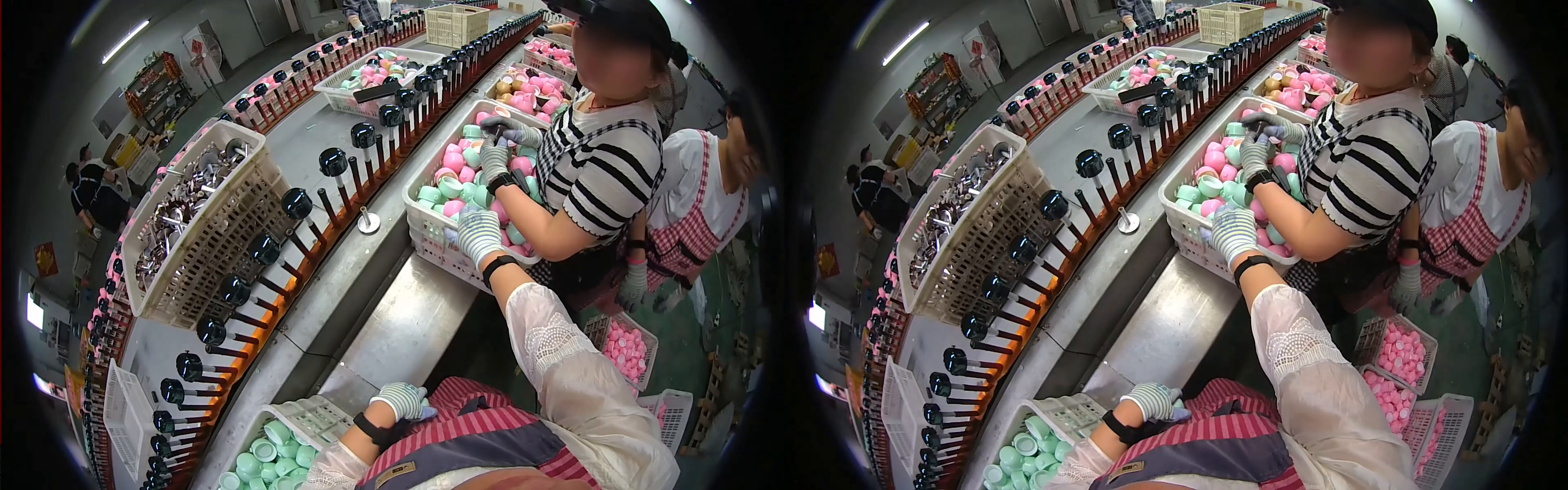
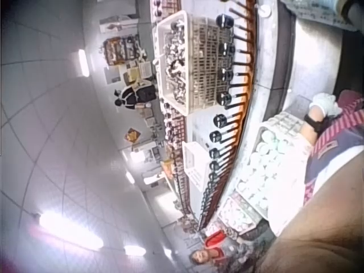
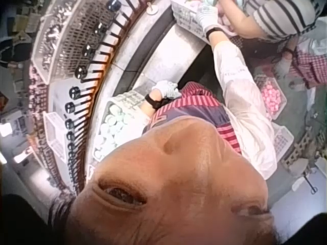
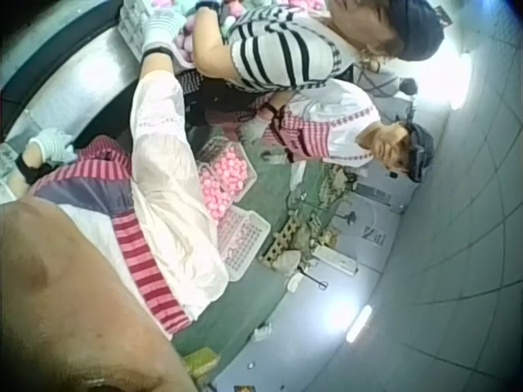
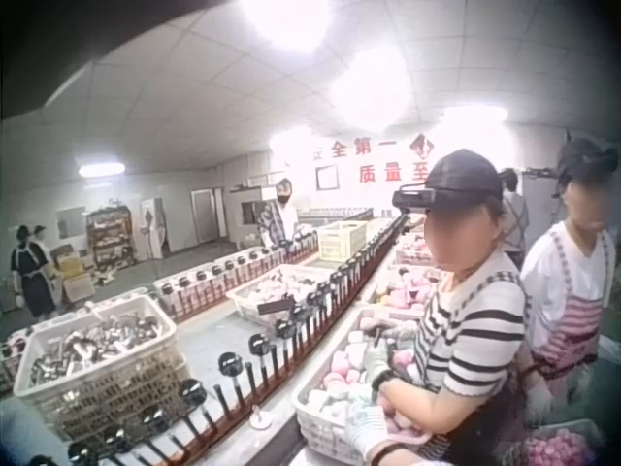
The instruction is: Moving and organizing plastic bins containing small plastic components on and around an assembly line.
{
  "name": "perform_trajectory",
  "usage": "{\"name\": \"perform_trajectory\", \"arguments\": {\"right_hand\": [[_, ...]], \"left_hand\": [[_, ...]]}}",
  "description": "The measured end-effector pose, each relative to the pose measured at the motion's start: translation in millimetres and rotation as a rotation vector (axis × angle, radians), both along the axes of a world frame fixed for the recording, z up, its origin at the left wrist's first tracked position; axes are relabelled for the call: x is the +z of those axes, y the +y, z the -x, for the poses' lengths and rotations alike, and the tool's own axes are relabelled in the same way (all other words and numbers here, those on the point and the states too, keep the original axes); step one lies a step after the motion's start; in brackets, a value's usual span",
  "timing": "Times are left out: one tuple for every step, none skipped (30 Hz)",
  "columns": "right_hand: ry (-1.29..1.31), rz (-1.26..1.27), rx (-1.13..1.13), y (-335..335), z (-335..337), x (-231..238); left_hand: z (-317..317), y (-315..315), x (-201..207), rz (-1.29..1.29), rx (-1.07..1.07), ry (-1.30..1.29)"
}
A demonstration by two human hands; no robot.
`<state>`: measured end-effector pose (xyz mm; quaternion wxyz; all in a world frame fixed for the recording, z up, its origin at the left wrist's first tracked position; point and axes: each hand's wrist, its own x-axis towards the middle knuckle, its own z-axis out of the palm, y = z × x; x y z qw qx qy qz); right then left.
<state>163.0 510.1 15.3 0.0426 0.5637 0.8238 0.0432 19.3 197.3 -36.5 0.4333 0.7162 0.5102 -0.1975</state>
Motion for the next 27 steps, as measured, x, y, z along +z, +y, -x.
{"name": "perform_trajectory", "arguments": {"right_hand": [[0.001,-0.004,0.003,0,0,0],[0.001,-0.004,0.002,0,0,0],[-0.019,-0.014,0.016,1,0,-1],[-0.040,-0.024,0.029,1,0,-1],[-0.040,-0.024,0.029,1,-1,-2],[-0.021,-0.027,0.022,0,-2,-2],[-0.001,-0.029,0.019,-1,0,-1],[-0.001,-0.028,0.020,-2,0,0],[-0.001,-0.015,0.015,-2,1,2],[-0.001,-0.001,0.009,-2,1,3],[-0.001,-0.001,0.008,-3,1,5],[-0.004,0.004,0.012,-3,1,6],[-0.007,0.009,0.016,-3,1,7],[-0.008,0.009,0.014,-3,1,7],[-0.004,-0.003,0.010,-3,1,6],[0.001,-0.014,0.007,-2,1,5],[0.001,-0.014,0.005,-1,0,2],[-0.002,-0.013,0.007,1,-1,1],[-0.006,-0.011,0.010,3,-2,-1],[-0.006,-0.012,0.009,4,-1,-3],[0.001,-0.018,-0.001,5,-1,-5],[0.008,-0.024,-0.011,6,-1,-6],[0.008,-0.023,-0.011,4,0,-4],[0.016,-0.021,-0.008,3,1,-2],[0.025,-0.019,-0.004,2,2,0],[0.025,-0.020,-0.007,3,1,-1],[0.028,-0.016,-0.004,4,0,-1]], "left_hand": [[0,0,1,0.003,-0.004,-0.007],[0,0,1,0.006,-0.009,-0.015],[0,0,1,0.006,-0.010,-0.015],[0,1,1,0.009,-0.020,-0.013],[0,1,1,0.012,-0.031,-0.011],[0,1,0,0.012,-0.031,-0.012],[1,0,-3,0.006,-0.029,-0.024],[2,-1,-4,-0.001,-0.030,-0.036],[2,0,-5,-0.001,-0.029,-0.037],[2,0,-5,0.003,-0.033,-0.032],[2,0,-5,0.007,-0.039,-0.027],[2,0,-6,0.007,-0.039,-0.026],[3,0,-8,0.008,-0.043,-0.025],[3,0,-9,0.008,-0.048,-0.025],[3,-1,-10,0.008,-0.050,-0.025],[3,-1,-10,-0.004,-0.048,-0.036],[3,-1,-10,-0.016,-0.047,-0.045],[3,-1,-10,-0.016,-0.050,-0.045],[2,0,-10,-0.016,-0.053,-0.041],[2,0,-10,-0.016,-0.054,-0.038],[3,-1,-11,-0.017,-0.055,-0.037],[3,-2,-14,-0.034,-0.051,-0.050],[4,-3,-15,-0.049,-0.045,-0.064],[4,-2,-15,-0.048,-0.045,-0.063],[4,-2,-14,-0.043,-0.044,-0.058],[4,-2,-13,-0.039,-0.045,-0.053],[3,-1,-13,-0.040,-0.048,-0.053]]}}
